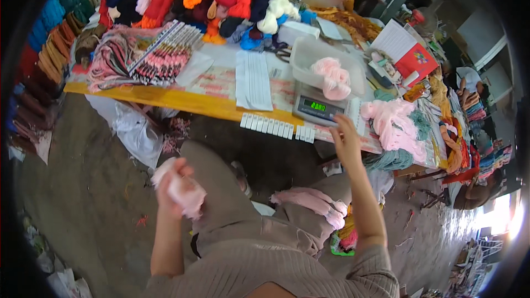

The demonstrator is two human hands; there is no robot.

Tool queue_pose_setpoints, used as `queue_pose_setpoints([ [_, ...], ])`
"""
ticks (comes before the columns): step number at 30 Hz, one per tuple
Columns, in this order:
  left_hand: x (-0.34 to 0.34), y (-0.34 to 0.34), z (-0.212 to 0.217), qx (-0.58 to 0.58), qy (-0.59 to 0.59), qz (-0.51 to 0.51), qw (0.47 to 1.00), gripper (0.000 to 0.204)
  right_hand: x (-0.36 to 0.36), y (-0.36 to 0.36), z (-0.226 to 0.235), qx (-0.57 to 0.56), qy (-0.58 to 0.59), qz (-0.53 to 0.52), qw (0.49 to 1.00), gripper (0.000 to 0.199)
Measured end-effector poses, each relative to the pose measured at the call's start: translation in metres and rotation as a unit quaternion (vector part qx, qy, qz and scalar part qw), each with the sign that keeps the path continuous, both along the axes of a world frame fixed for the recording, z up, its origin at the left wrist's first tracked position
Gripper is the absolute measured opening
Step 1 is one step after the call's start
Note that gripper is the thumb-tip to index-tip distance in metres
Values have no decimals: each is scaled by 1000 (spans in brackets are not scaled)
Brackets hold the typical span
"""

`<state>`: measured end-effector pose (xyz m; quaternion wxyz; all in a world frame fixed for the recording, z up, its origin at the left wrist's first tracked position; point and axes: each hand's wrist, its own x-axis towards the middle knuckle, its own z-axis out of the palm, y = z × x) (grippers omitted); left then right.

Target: The recorder is seen weighing and bundling yarn in a packaging factory.

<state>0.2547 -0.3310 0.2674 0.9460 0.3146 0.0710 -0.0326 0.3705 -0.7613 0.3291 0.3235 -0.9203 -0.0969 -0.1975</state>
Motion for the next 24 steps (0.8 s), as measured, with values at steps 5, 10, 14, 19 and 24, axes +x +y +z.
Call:
queue_pose_setpoints([
  [5,35,-107,2,120,-68,-188,972,33,-87,91,-10,311,304,131,891,17],
  [10,21,-160,30,98,-14,-251,963,32,-110,138,-31,379,220,121,891,11],
  [14,19,-152,31,23,7,-261,965,35,-110,136,-23,389,262,128,874,11],
  [19,18,-156,35,26,15,-246,969,33,-111,136,-34,430,286,132,846,11],
  [24,21,-153,18,42,-28,-212,976,31,-111,127,-42,453,300,146,826,14],
])
